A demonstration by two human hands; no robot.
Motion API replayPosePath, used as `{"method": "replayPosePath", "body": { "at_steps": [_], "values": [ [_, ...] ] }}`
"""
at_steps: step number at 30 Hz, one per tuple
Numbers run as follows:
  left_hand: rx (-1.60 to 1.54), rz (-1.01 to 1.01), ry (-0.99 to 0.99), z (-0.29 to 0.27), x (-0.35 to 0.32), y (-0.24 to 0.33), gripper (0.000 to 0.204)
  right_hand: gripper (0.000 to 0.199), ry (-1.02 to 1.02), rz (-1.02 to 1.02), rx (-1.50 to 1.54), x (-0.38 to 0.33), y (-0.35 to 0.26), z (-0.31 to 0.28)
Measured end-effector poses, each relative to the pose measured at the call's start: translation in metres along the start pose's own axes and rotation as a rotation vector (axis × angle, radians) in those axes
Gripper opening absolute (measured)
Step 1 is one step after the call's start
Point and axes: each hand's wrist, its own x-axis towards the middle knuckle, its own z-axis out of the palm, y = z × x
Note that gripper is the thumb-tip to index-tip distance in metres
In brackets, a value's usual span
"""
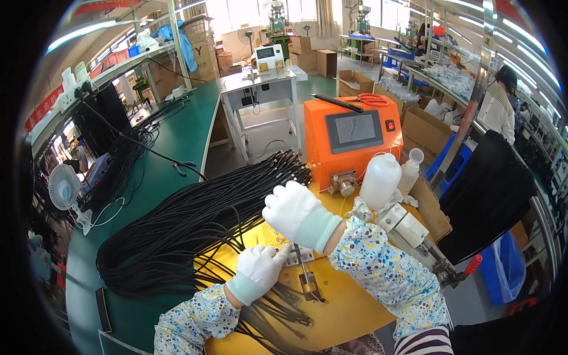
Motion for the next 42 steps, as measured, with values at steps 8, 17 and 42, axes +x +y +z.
{"method": "replayPosePath", "body": {
  "at_steps": [8, 17, 42],
  "values": [
    [-0.066, 0.065, 0.141, 0.006, 0.004, -0.016, 0.039, 0.008, 0.056, 0.037, 0.032, -0.004, -0.006, 0.01],
    [-1.137, 0.156, -0.432, -0.071, -0.003, -0.018, 0.031, 0.01, -0.037, 0.321, 0.354, -0.018, -0.011, 0.011],
    [-0.76, -0.217, -0.029, -0.023, 0.005, -0.001, 0.014, 0.015, 0.15, 0.362, 0.702, -0.088, -0.047, 0.023]
  ]
}}
